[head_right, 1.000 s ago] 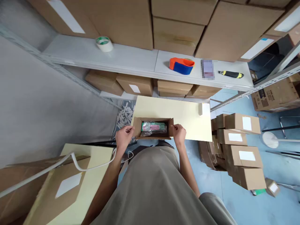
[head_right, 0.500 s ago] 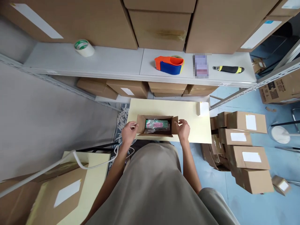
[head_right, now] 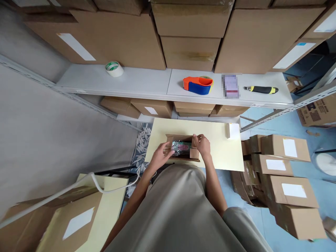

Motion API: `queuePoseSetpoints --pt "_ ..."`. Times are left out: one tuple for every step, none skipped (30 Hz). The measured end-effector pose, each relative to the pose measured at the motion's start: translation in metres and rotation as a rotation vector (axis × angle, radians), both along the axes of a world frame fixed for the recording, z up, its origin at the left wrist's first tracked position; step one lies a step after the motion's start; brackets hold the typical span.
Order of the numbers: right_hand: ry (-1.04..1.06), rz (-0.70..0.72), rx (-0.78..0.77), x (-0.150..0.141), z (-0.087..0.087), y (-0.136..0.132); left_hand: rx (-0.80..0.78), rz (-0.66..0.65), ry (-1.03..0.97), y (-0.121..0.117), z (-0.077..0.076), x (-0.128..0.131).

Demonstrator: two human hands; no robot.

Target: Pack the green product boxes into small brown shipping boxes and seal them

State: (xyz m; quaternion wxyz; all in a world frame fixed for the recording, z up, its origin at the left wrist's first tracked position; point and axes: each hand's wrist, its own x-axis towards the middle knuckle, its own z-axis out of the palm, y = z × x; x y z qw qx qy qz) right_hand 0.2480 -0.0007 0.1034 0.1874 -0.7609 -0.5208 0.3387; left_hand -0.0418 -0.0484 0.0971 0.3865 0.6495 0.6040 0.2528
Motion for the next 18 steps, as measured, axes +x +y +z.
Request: queuePoseSetpoints --pt "0.018 0.006 -0.033 -0.002 0.001 -0.003 -0.031 -0.067 -0.001 -0.003 -0.001 0.002" --pt "0.032 0.010 -0.063 -0.002 0.003 -0.006 -0.058 -0.129 0.009 -0.005 -0.002 0.004" --pt "0.045 0.013 -0.087 -0.002 0.004 -0.009 -0.081 -0.178 0.027 -0.007 -0.004 0.006" --pt "0.061 0.014 -0.105 -0.001 0.004 -0.012 -0.096 -0.207 0.045 -0.009 -0.006 0.007" --pt "0.082 0.014 -0.121 0.000 0.005 -0.015 -0.104 -0.217 0.062 -0.010 -0.008 0.008" --pt "0.110 0.013 -0.135 0.002 0.005 -0.018 -0.107 -0.212 0.075 -0.011 -0.010 0.008" --pt "0.142 0.008 -0.147 0.005 0.004 -0.020 -0.106 -0.196 0.087 -0.011 -0.012 0.008" --pt "0.175 0.004 -0.158 0.008 0.003 -0.023 -0.102 -0.168 0.099 -0.011 -0.014 0.008" --pt "0.202 0.003 -0.165 0.011 0.002 -0.025 -0.095 -0.129 0.112 -0.010 -0.016 0.009" --pt "0.219 0.007 -0.160 0.014 0.000 -0.026 -0.081 -0.080 0.127 -0.008 -0.017 0.008" --pt "0.221 0.018 -0.143 0.016 -0.003 -0.028 -0.058 -0.021 0.144 -0.006 -0.018 0.008" --pt "0.207 0.037 -0.113 0.019 -0.006 -0.031 -0.022 0.042 0.162 -0.003 -0.019 0.007" --pt "0.181 0.061 -0.076 0.021 -0.009 -0.033 0.025 0.094 0.179 0.000 -0.020 0.005" --pt "0.146 0.083 -0.042 0.023 -0.013 -0.036 0.076 0.126 0.196 0.004 -0.020 0.004" --pt "0.108 0.097 -0.017 0.023 -0.017 -0.039 0.122 0.133 0.212 0.007 -0.021 0.001" --pt "0.073 0.101 -0.007 0.024 -0.021 -0.042 0.155 0.119 0.228 0.010 -0.023 -0.001" --pt "0.051 0.094 -0.011 0.023 -0.025 -0.045 0.171 0.091 0.238 0.012 -0.024 -0.003" --pt "0.047 0.080 -0.022 0.022 -0.029 -0.047 0.171 0.059 0.242 0.014 -0.026 -0.005"
